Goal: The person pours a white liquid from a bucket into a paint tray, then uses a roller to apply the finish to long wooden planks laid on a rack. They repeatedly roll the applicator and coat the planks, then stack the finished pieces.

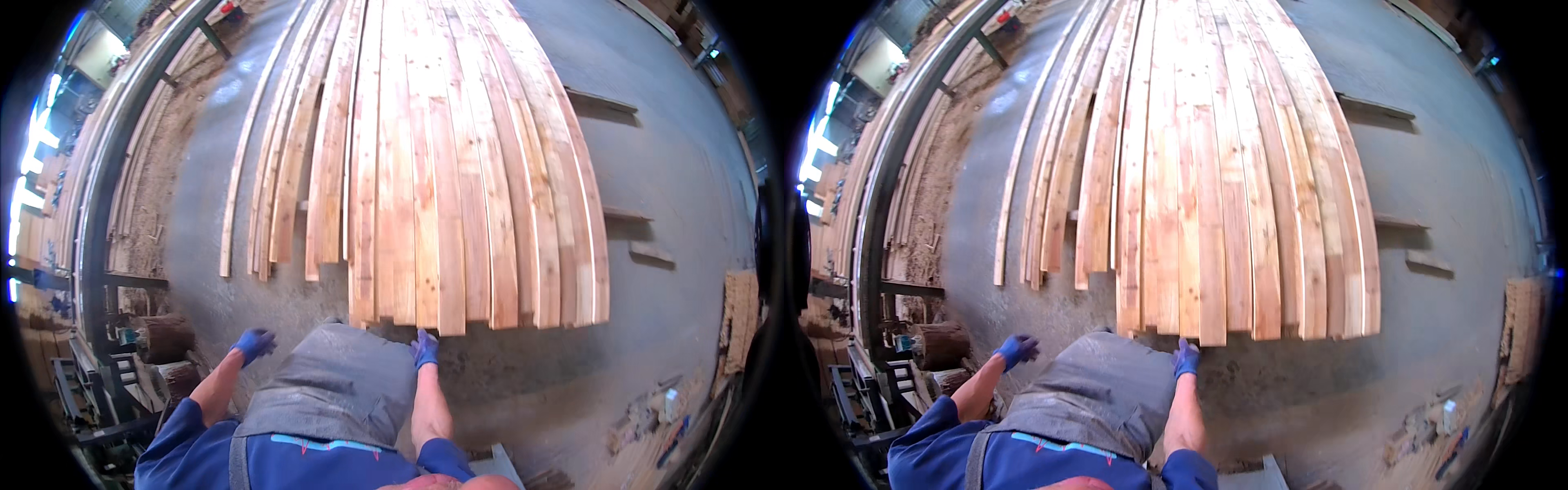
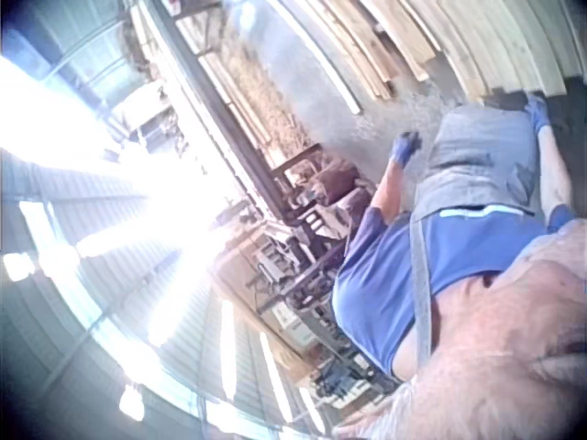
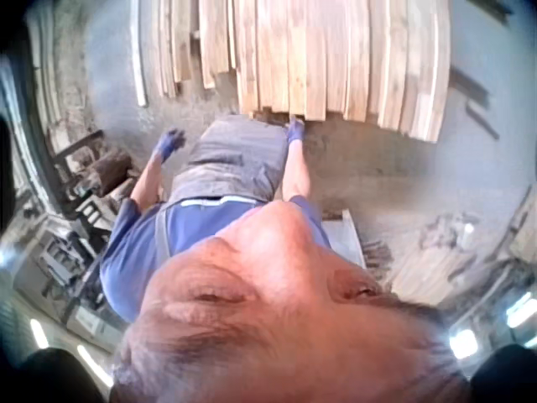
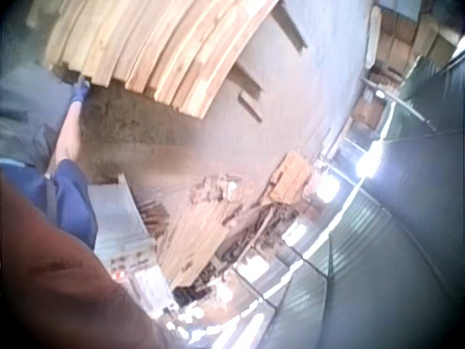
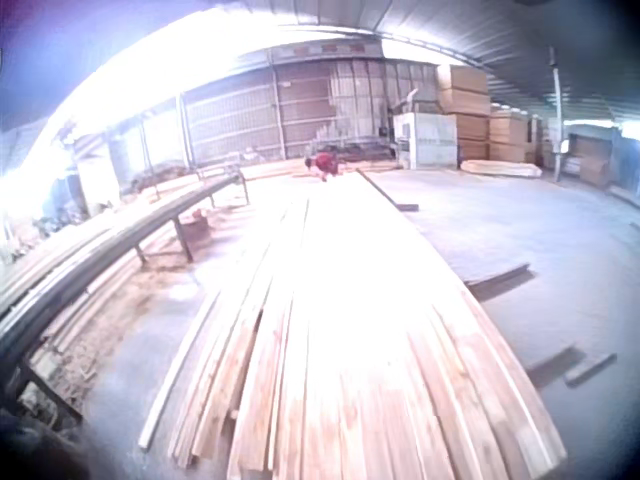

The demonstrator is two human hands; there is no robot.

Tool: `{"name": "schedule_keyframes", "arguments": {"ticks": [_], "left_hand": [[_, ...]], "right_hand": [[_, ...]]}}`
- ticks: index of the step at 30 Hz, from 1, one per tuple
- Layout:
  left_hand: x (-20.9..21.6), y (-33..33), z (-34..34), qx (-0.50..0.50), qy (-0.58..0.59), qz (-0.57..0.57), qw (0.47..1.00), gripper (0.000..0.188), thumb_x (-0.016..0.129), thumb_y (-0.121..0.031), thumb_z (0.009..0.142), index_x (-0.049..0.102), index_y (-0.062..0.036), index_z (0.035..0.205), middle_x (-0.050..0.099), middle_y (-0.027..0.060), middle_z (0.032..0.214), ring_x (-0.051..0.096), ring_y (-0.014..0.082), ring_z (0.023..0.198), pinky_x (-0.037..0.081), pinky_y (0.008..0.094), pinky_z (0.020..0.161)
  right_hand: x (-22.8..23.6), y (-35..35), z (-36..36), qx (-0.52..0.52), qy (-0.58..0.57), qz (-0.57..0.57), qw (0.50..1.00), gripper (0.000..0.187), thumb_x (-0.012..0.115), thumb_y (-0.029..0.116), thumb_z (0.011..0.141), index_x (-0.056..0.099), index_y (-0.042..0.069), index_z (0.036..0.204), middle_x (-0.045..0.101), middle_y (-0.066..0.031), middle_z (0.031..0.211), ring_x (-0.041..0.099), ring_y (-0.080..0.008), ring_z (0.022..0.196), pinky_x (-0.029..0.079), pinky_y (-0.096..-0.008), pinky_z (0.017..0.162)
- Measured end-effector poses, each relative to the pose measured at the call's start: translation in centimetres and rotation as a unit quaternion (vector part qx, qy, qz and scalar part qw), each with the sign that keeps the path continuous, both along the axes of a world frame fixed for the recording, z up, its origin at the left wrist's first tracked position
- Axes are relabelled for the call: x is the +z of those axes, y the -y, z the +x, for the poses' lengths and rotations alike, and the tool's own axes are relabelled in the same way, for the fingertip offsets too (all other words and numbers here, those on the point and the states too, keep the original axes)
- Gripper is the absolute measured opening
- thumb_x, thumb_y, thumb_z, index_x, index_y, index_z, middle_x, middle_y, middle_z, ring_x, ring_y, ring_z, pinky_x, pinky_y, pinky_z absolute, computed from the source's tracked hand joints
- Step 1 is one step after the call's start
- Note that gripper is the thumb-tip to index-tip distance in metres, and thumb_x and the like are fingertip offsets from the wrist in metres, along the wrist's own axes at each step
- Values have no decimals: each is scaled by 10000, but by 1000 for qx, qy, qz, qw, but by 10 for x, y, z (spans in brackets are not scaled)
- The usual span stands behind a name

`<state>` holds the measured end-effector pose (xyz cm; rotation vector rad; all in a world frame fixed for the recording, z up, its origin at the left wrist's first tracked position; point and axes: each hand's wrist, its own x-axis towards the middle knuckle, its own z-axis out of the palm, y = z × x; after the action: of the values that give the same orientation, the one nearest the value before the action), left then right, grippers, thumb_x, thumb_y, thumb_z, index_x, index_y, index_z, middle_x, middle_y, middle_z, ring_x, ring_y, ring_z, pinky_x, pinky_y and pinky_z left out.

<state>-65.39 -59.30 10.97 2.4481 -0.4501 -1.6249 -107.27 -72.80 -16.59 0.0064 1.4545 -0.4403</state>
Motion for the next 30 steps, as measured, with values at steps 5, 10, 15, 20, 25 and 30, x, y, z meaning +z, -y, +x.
{"name": "schedule_keyframes", "arguments": {"ticks": [5,10,15,20,25,30], "left_hand": [[-14,-71,63,125,-12,151,981,357,577,-346,916,616,-47,1106,717,107,943,698,239,753,519,359,590],[-48,16,86,-64,-31,190,979,380,566,-363,920,620,-42,1114,718,105,950,693,218,738,512,328,575],[-53,169,80,-48,-45,16,998,399,534,-408,950,628,-68,1137,713,99,1011,686,183,797,519,292,669],[-9,263,62,-87,-76,-63,991,461,526,-396,961,596,-23,1223,692,125,1064,670,186,895,525,322,777],[-96,289,-32,-233,-199,-111,945,549,620,-368,931,516,43,1280,642,164,1154,645,193,945,510,336,883],[-141,297,-198,-335,-254,-67,905,958,631,-619,825,320,66,1418,554,273,1280,536,333,1218,424,358,1020]], "right_hand": [[-45,34,2,-104,25,6,994,810,559,523,889,197,166,1519,134,-108,1594,202,-409,1423,233,-592,1091],[-57,42,14,-245,25,9,969,815,547,557,874,192,217,1524,142,-124,1585,175,-401,1433,198,-574,1108],[-13,32,15,-189,-12,2,982,726,505,548,897,265,203,1490,168,-124,1578,226,-400,1419,220,-569,1102],[-16,-75,-94,-211,-15,44,976,486,359,548,960,489,196,1269,442,-51,1388,397,-257,1275,338,-474,1000],[8,-67,-171,-345,-107,-5,932,583,519,556,911,490,157,1335,552,-47,1293,546,-238,1103,420,-463,915],[-27,-20,-198,84,-192,-20,978,539,510,386,959,437,77,1396,518,-76,1358,518,-223,1188,408,-389,990]]}}
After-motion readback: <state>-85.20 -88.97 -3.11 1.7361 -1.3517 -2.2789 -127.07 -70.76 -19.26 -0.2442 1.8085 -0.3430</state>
